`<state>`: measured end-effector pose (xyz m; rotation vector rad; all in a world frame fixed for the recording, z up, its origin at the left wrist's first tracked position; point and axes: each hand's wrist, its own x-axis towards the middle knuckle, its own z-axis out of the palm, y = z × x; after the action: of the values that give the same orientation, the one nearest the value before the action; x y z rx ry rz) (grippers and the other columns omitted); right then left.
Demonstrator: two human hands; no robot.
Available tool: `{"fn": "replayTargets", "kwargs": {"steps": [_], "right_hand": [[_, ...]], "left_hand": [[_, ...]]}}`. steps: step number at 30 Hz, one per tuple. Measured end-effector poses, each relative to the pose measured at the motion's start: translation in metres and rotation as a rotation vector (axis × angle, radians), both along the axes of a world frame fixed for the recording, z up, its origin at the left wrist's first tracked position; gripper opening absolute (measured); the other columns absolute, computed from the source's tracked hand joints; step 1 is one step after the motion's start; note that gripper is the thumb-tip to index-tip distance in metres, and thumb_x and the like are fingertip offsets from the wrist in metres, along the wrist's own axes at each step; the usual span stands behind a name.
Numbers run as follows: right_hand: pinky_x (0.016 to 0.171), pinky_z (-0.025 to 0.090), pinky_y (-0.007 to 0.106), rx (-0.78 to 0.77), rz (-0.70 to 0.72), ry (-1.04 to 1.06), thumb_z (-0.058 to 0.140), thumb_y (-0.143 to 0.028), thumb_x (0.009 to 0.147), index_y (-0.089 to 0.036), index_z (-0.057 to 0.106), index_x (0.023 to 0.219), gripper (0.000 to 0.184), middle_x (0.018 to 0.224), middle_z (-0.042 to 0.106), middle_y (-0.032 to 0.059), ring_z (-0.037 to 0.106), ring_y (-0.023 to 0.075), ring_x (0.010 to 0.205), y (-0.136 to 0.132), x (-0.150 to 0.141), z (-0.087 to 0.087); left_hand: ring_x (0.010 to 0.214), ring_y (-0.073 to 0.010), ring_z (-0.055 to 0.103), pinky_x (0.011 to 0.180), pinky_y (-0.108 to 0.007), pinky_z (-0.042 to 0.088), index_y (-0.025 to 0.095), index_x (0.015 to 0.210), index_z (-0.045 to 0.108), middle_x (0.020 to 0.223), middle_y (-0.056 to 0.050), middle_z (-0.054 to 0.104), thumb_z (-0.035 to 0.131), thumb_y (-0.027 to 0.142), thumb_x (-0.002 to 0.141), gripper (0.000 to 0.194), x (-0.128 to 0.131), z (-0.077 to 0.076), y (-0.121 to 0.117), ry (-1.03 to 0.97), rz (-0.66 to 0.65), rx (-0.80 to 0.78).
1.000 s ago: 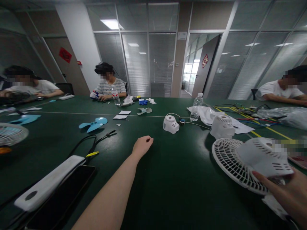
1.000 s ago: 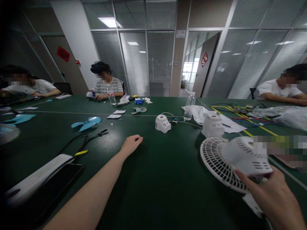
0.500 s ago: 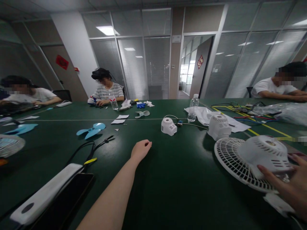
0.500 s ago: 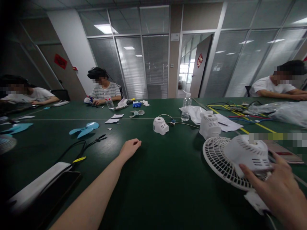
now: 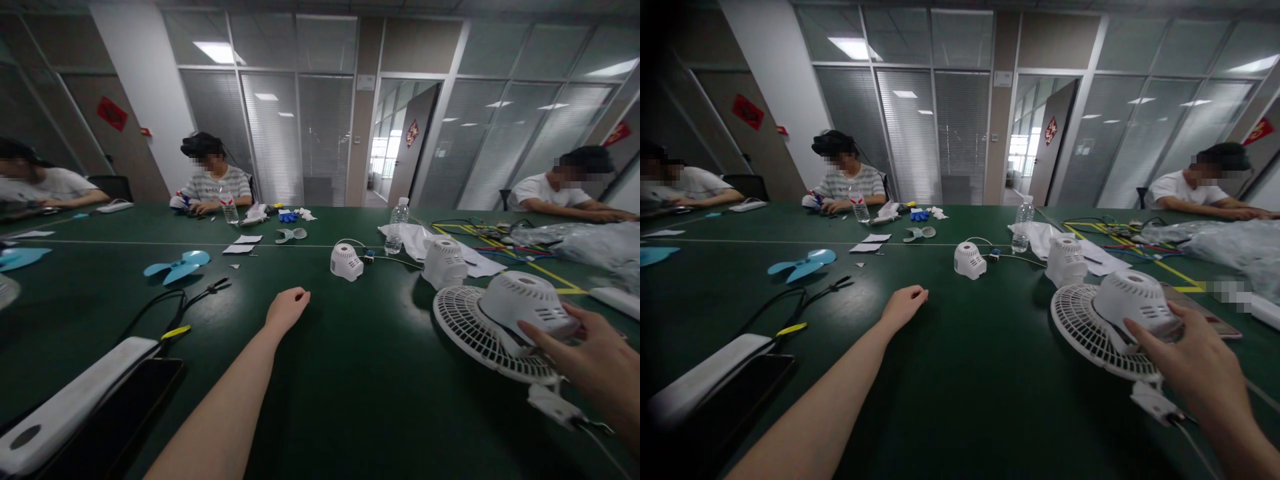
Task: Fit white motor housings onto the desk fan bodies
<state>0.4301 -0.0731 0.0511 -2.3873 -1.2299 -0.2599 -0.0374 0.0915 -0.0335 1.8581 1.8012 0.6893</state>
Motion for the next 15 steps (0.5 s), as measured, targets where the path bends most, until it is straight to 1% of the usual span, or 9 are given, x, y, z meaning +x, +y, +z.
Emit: {"fn": "replayTargets", "kwargs": {"steps": [3,7,11,15], "right_hand": [[0.084,0.048,0.044,0.06,-0.031,0.055,0.044,-0.075,0.077,-0.01,0.044,0.139,0.089,0.123,0.061,0.0232,0.061,0.0396,0.11,-0.002,-0.004,0.002],[0.08,0.05,0.043,0.106,-0.091,0.139,0.048,-0.077,0.074,-0.015,0.046,0.138,0.089,0.118,0.065,0.0198,0.064,0.0386,0.105,-0.003,-0.001,-0.004],[0.08,0.05,0.044,0.126,-0.068,0.013,0.047,-0.076,0.076,-0.014,0.046,0.138,0.088,0.118,0.064,0.0222,0.064,0.0394,0.106,-0.005,0.003,-0.011],[0.077,0.05,0.044,0.139,-0.006,-0.124,0.046,-0.074,0.077,-0.016,0.047,0.136,0.082,0.117,0.065,0.0214,0.065,0.0383,0.1,-0.007,0.004,-0.016]], "left_hand": [[0.078,-0.0193,0.065,0.062,-0.026,0.041,0.024,0.08,0.068,0.083,-0.003,0.071,0.045,0.045,0.09,0.032,0.0,-0.001,0.002,-0.006,0.0,0.008],[0.078,-0.0194,0.065,0.062,-0.025,0.041,0.024,0.081,0.069,0.083,-0.003,0.071,0.047,0.045,0.089,0.032,0.0,-0.002,0.004,-0.01,-0.007,0.004],[0.077,-0.0193,0.065,0.061,-0.025,0.04,0.024,0.082,0.068,0.083,-0.003,0.071,0.046,0.046,0.089,0.033,-0.001,-0.002,0.003,-0.005,-0.005,0.0],[0.078,-0.0196,0.065,0.06,-0.026,0.04,0.024,0.083,0.068,0.084,-0.003,0.071,0.046,0.046,0.089,0.032,-0.001,0.0,0.002,-0.002,-0.004,-0.009]]}}
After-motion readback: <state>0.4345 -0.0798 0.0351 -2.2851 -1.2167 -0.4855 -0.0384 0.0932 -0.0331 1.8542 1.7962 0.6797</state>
